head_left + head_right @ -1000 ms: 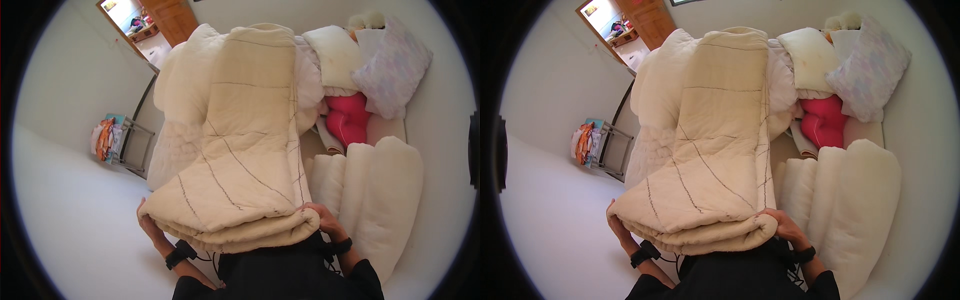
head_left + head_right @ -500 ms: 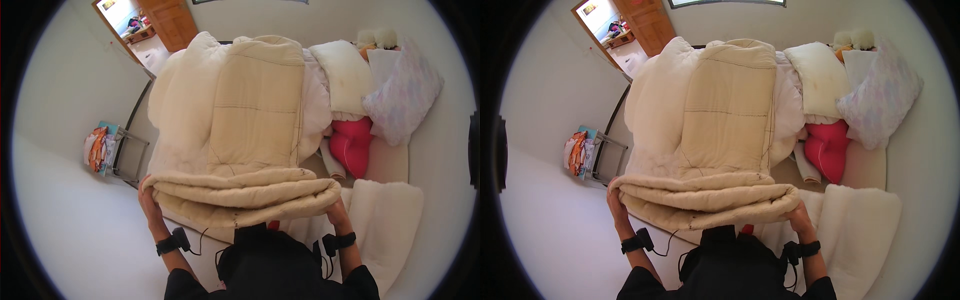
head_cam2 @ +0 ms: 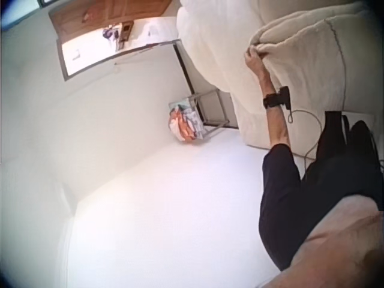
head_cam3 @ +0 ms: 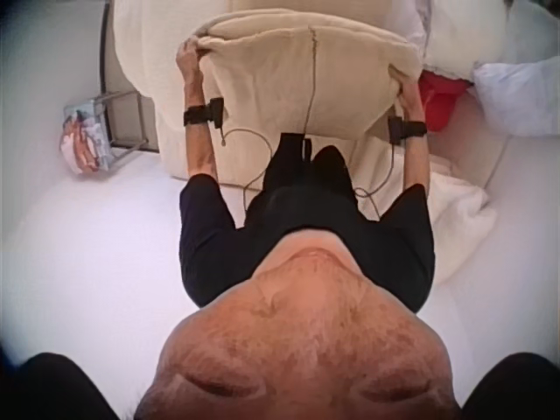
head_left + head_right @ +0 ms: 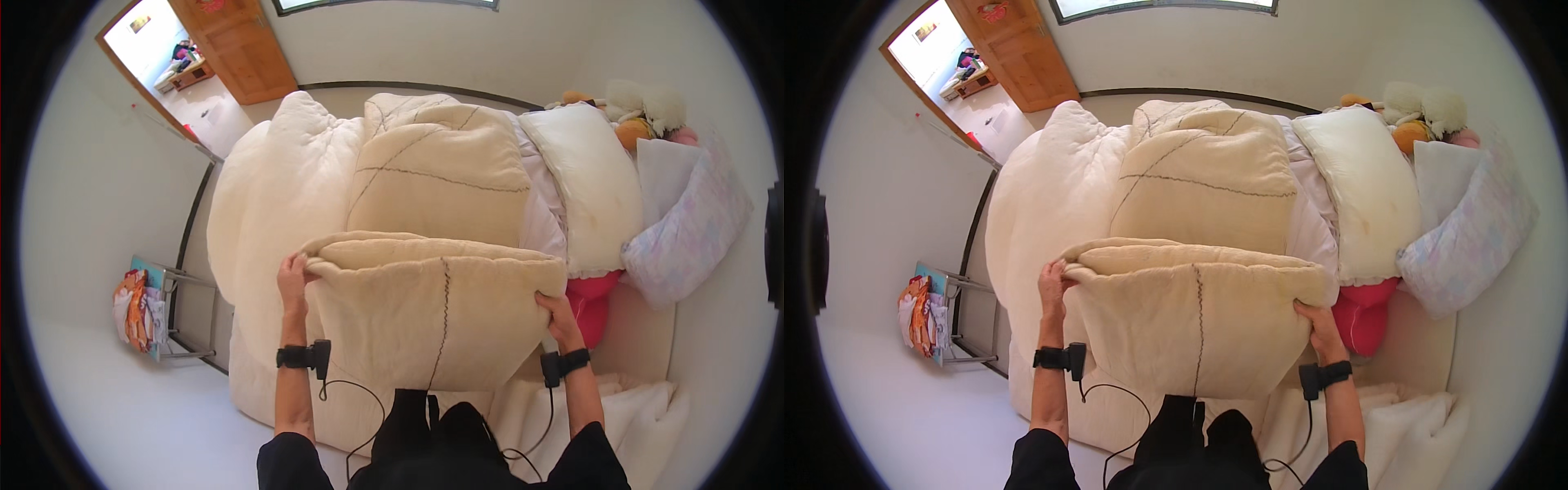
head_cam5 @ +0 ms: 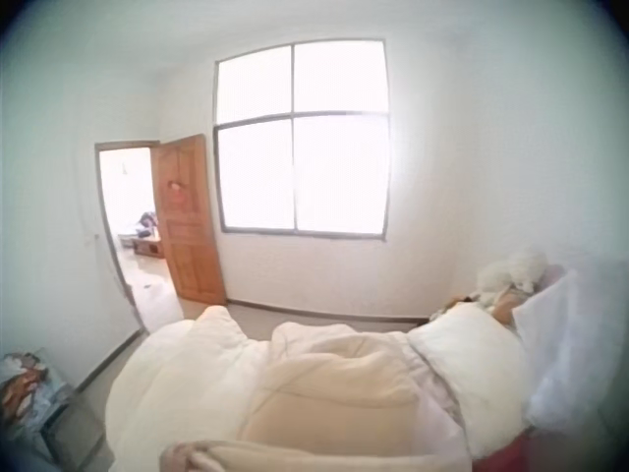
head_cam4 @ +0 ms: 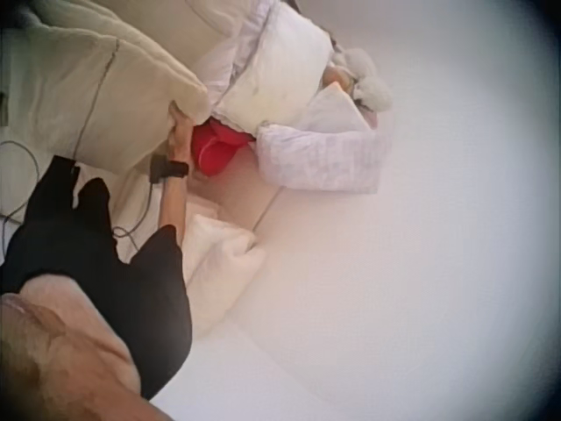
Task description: The person folds thick beige blankets by hand, one at a time, on a bed and then stacks them onto a pile.
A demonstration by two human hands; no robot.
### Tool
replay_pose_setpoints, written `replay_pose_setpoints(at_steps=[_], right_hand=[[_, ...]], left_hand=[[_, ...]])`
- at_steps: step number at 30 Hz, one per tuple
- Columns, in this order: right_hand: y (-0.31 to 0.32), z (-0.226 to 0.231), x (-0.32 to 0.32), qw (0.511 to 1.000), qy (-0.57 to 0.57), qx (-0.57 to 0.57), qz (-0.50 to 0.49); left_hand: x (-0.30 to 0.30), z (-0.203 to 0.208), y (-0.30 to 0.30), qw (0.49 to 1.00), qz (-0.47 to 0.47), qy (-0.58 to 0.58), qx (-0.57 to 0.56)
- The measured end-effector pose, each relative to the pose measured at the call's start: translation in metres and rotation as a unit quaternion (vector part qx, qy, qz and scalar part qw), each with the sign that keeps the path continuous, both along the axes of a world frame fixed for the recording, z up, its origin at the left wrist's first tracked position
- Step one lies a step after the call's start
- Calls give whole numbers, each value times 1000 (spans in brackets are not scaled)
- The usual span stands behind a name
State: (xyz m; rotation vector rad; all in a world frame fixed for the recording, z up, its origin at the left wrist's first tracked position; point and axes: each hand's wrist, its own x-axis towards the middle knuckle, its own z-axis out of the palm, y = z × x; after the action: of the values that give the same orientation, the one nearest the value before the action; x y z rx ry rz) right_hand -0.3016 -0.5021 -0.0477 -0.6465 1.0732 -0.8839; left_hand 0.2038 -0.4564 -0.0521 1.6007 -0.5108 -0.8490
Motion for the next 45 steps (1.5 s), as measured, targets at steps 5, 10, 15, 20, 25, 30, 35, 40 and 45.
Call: replay_pose_setpoints(at_steps=[5, 10, 15, 20, 25, 30, 35, 40, 45], right_hand=[[-87, -106, 0, 996, 55, 45, -54], [-115, -147, 15, 993, 104, 50, -32], [-123, -158, -19, 918, 371, 103, 94], [-147, -123, -15, 940, 313, -74, 116], [-185, -135, -25, 996, 86, 37, 2], [-205, -98, 26, 984, 174, -7, 24], [-138, -65, 10, 982, 187, -8, 5], [-13, -62, -49, 991, 75, 108, -40], [-9, -54, -42, 867, 295, 258, 306]], left_hand=[[-78, -56, -78, 838, -136, -528, -27], [-58, -83, -100, 792, -161, -575, 129], [-41, -74, -125, 853, -157, -496, 38], [-22, -85, -157, 907, -175, -362, 124], [-40, -71, -196, 955, -172, -188, 151], [-79, -35, -178, 975, -173, 49, 133], [-111, 16, -87, 969, -182, 82, 143], [-86, 34, 41, 929, -173, 267, 191], [-58, -32, 129, 901, -162, 309, 257]])
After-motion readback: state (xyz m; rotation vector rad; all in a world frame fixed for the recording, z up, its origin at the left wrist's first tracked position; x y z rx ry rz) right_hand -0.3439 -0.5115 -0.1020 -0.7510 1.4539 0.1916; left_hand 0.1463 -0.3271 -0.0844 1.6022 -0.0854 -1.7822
